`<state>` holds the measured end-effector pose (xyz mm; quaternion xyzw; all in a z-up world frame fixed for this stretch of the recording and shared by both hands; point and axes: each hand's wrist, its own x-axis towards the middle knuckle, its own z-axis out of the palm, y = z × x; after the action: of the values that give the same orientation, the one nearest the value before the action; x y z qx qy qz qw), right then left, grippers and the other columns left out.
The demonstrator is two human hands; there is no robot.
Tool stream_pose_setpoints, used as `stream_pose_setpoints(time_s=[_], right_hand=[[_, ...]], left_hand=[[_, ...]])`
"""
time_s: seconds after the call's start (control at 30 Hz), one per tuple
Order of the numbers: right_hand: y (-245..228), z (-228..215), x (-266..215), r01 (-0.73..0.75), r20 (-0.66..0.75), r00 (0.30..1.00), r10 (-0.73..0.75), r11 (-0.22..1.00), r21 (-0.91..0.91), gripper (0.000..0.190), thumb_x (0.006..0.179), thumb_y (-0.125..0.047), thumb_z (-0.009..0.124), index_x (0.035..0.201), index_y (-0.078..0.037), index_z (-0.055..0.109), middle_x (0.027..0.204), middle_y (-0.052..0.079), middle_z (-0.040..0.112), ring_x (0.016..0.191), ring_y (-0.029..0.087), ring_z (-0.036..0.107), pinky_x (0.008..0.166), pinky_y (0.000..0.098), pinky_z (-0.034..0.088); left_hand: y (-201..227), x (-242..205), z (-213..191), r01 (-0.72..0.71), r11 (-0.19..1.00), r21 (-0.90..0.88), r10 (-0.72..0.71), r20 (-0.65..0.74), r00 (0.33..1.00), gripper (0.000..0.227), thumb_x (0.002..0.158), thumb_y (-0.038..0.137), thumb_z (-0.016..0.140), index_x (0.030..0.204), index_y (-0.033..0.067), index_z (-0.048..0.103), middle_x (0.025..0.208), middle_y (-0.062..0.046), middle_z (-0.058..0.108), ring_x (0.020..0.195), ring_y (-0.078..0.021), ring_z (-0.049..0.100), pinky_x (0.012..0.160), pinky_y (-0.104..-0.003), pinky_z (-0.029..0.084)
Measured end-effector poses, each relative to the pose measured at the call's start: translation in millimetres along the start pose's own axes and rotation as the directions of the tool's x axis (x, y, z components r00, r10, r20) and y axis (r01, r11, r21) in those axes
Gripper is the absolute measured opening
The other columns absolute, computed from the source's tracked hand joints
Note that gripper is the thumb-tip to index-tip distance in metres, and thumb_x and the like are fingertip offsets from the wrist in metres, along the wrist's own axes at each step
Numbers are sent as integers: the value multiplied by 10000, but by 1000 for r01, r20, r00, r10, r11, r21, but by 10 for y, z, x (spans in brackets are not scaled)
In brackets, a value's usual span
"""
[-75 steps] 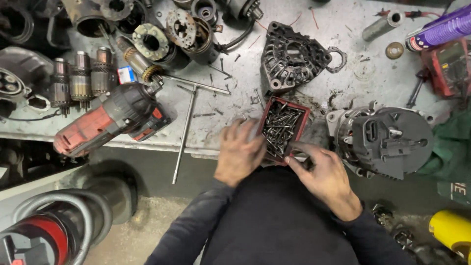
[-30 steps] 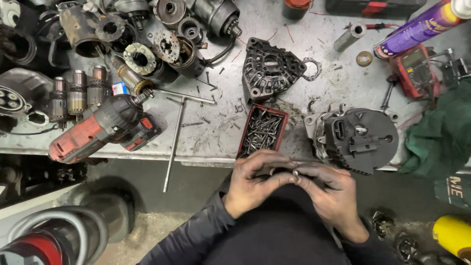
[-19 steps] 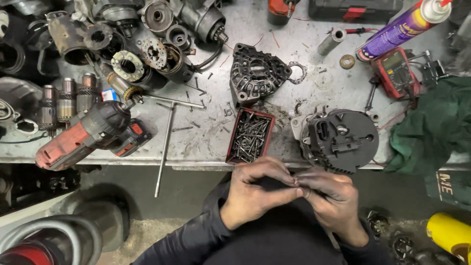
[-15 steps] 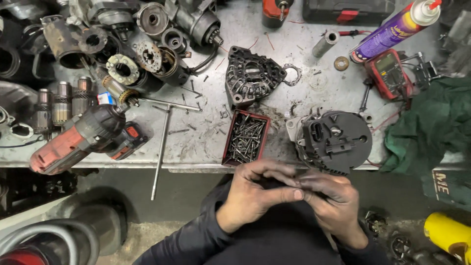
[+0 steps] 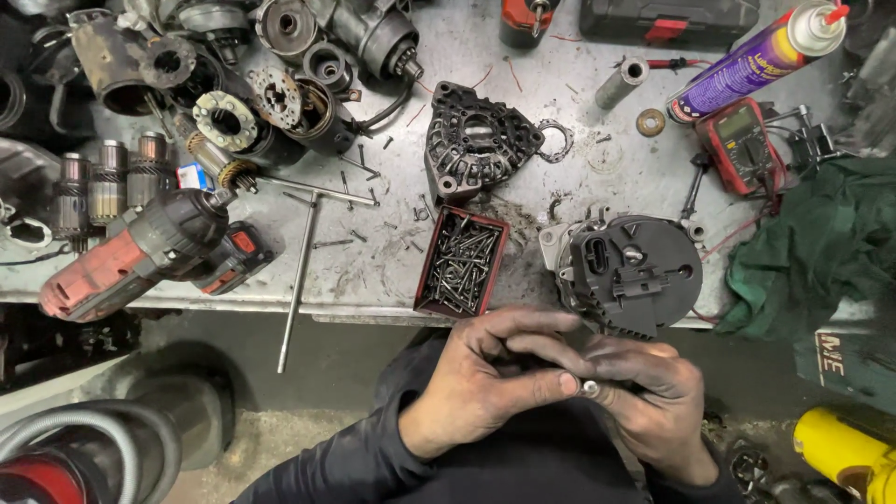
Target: The person wipes a mechanical part with a green cloth, then picks up a small metal component and places it into the part. They then use a torque wrench to tighten a bolt on the assembly.
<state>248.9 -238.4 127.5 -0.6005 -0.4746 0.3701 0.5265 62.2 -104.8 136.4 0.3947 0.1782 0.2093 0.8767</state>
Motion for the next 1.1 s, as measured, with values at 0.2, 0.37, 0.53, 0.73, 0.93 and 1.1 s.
stream_pose_setpoints(time_s=[0.2, 0.37, 0.53, 0.73, 0.93, 1.1], right_hand=[[28, -14, 37, 33, 33, 999, -34, 999, 42, 160, 794, -24, 808, 928, 31, 739, 898, 132, 780, 864, 252, 791, 772, 339, 623], [96, -30, 4, 9, 45, 999, -11, 1000, 28, 134, 817, -20, 801, 931, 14, 740, 901, 120, 790, 838, 226, 790, 766, 324, 625], [-136, -175, 173, -190, -92, 979, 180, 975, -116, 118, 856, -8, 717, 956, 7, 776, 1002, 135, 803, 870, 229, 778, 773, 325, 626], [220, -872, 122, -189, -377, 926, -2, 863, -469, 103, 877, 7, 802, 950, 22, 731, 1116, 163, 755, 1002, 190, 722, 890, 283, 573], [429, -1020, 113, -269, -500, 863, 71, 903, -335, 207, 853, 23, 867, 993, 38, 716, 1043, 157, 755, 919, 144, 712, 847, 248, 575], [428, -992, 217, -215, -450, 893, 11, 889, -404, 228, 981, 17, 740, 1206, 46, 715, 1111, 146, 763, 977, 151, 733, 888, 266, 586]], left_hand=[[18, 6, -8, -43, 999, -1, 43, -1, 999, 449, 942, -4, 784, 1356, -47, 616, 1078, -49, 770, 1080, -100, 703, 1079, -307, 548], [20, 9, -23, -36, 999, -25, 37, 31, 999, 456, 930, 5, 800, 1351, -25, 626, 1100, -49, 771, 1104, -107, 696, 1117, -308, 535], [-213, 175, -225, -65, 974, 217, 85, -86, 993, 321, 892, 91, 824, 1186, 26, 710, 1104, -30, 767, 1056, -103, 709, 1001, -286, 562], [-575, 281, -341, 26, 920, 391, 62, -212, 975, 191, 883, 144, 815, 1039, 51, 758, 1032, -20, 781, 989, -88, 706, 931, -257, 556], [-705, 416, -370, 48, 880, 473, 40, -175, 984, 169, 873, 148, 810, 1011, 63, 762, 982, -12, 781, 949, -78, 703, 887, -246, 554], [-752, 501, -389, 77, 847, 525, 17, -172, 985, 162, 862, 163, 806, 998, 83, 767, 948, -4, 780, 916, -74, 699, 842, -247, 553]])
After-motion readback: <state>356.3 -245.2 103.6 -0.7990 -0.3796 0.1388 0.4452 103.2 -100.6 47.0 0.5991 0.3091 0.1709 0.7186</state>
